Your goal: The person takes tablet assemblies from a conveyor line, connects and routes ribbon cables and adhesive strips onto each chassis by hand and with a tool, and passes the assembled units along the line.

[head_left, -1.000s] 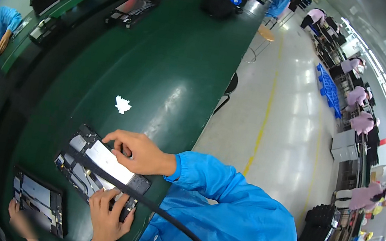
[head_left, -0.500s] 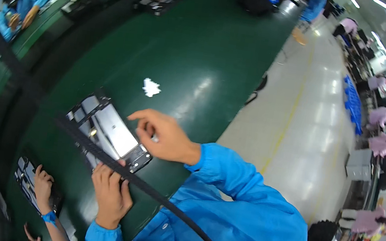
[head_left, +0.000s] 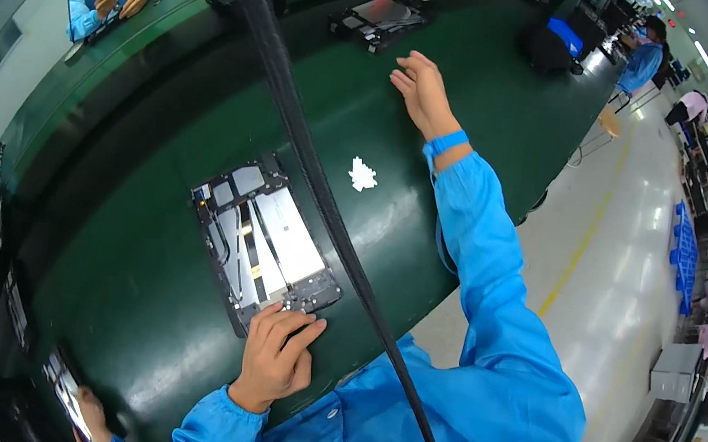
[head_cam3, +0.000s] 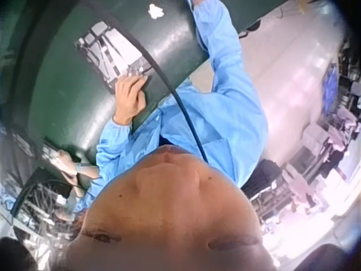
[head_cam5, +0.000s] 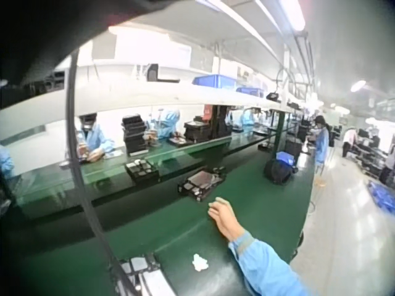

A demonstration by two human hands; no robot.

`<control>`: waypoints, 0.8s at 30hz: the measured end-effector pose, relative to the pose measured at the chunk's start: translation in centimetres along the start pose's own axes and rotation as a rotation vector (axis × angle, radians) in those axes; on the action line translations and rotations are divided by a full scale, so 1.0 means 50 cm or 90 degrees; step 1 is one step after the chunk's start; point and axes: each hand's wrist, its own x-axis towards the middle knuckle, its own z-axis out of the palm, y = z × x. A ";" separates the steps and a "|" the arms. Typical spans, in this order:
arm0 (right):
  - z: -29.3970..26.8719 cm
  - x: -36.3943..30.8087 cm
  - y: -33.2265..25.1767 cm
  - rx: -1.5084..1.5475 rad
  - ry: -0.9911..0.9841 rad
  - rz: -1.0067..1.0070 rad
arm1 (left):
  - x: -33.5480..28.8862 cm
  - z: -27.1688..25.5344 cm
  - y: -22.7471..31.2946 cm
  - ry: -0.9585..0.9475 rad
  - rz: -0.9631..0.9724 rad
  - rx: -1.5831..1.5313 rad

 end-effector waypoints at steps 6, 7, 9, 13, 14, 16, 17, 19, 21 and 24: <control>0.057 0.141 0.028 0.296 0.008 0.096 | 0.004 -0.008 -0.006 -0.006 -0.006 -0.004; 0.064 0.152 0.034 0.301 0.014 0.096 | 0.002 -0.009 -0.007 -0.013 -0.004 -0.004; 0.057 0.194 0.047 0.331 -0.002 0.099 | 0.007 -0.004 -0.008 -0.005 -0.011 0.003; 0.081 0.229 0.074 0.440 -0.048 0.128 | 0.022 -0.007 -0.005 -0.009 -0.018 0.025; 0.071 0.245 0.078 0.455 -0.067 0.130 | 0.030 -0.005 -0.004 -0.005 -0.008 0.032; 0.054 0.277 0.089 0.463 -0.074 0.120 | 0.041 0.001 -0.006 -0.010 -0.004 0.026; 0.058 0.289 0.101 0.470 -0.090 0.115 | 0.042 0.001 -0.007 -0.008 -0.006 0.026; 0.070 0.311 0.102 0.476 -0.116 0.086 | 0.043 -0.003 -0.008 -0.015 -0.007 0.032; 0.084 0.337 0.113 0.547 -0.104 0.122 | 0.043 -0.004 -0.010 -0.016 0.001 0.037; 0.086 0.362 0.125 0.524 -0.130 0.145 | 0.035 -0.005 -0.011 -0.016 -0.006 0.052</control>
